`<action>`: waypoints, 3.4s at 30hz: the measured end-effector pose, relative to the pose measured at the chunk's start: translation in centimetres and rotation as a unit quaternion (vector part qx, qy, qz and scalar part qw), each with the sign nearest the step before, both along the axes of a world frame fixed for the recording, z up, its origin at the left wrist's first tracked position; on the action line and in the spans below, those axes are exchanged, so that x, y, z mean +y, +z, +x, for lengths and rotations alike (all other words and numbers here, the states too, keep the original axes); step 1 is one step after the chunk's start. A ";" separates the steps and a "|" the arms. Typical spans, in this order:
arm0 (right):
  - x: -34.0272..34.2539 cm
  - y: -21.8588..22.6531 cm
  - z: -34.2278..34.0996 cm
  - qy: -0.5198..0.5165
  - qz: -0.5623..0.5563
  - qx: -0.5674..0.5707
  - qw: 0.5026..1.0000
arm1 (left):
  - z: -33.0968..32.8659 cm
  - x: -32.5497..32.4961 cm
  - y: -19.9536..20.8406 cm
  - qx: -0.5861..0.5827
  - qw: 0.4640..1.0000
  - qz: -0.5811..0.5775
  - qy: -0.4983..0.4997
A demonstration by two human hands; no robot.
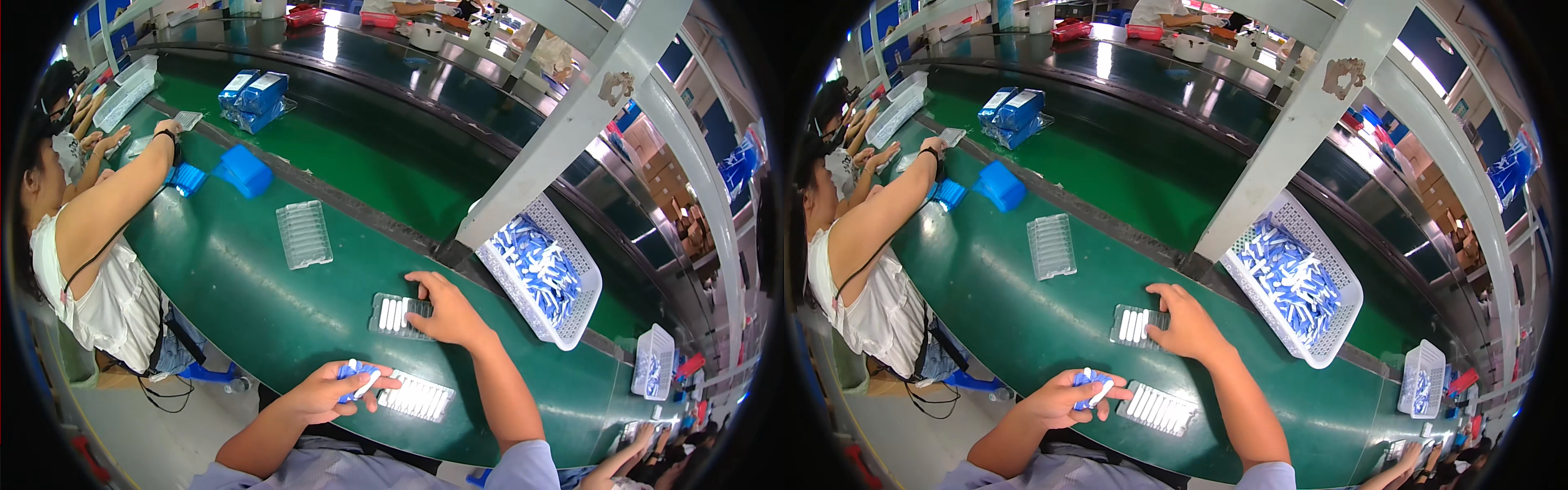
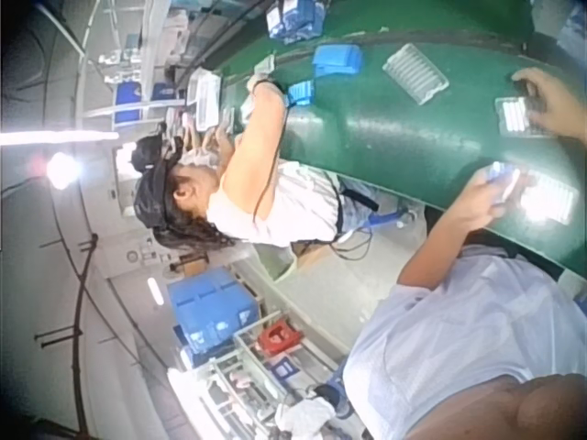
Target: The person takes components from a basket and inserts them by hand into the slots of plastic blister trays on the assembly line.
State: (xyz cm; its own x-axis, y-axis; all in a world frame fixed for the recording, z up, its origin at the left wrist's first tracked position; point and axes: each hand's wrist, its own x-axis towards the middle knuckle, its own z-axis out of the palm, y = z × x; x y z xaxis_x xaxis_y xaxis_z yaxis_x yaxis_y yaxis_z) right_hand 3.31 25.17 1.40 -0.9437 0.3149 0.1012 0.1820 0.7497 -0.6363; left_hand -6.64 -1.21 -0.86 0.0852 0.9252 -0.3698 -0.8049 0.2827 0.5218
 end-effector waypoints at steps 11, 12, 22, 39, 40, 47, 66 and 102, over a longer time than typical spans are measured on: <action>-4.8 3.5 2.0 0.039 -0.193 -0.041 0.980 | 0.3 0.2 -0.7 -0.014 1.000 -0.011 0.016; -6.3 4.1 2.8 0.059 -0.208 -0.051 0.975 | 0.5 0.3 -0.7 -0.016 1.000 -0.011 0.015; -3.4 1.6 6.2 -0.105 -0.458 0.064 0.880 | 0.7 0.3 -0.5 -0.006 0.999 0.007 -0.034; -5.8 4.8 6.6 -0.026 -0.268 -0.081 0.960 | 1.2 1.1 1.2 0.071 0.996 0.046 -0.023; -5.9 4.7 6.6 -0.022 -0.298 -0.074 0.952 | 1.3 1.1 1.1 0.107 0.993 0.045 -0.020; -5.0 3.2 7.4 -0.173 -0.487 0.219 0.828 | 2.3 1.5 0.6 0.158 0.987 0.024 0.006; -7.5 3.3 7.5 -0.064 -0.369 0.101 0.922 | 3.0 1.3 2.2 0.189 0.981 -0.006 0.038; -4.2 1.2 4.9 -0.007 0.176 0.039 0.984 | 1.9 -3.1 1.2 0.203 0.977 -0.053 0.049</action>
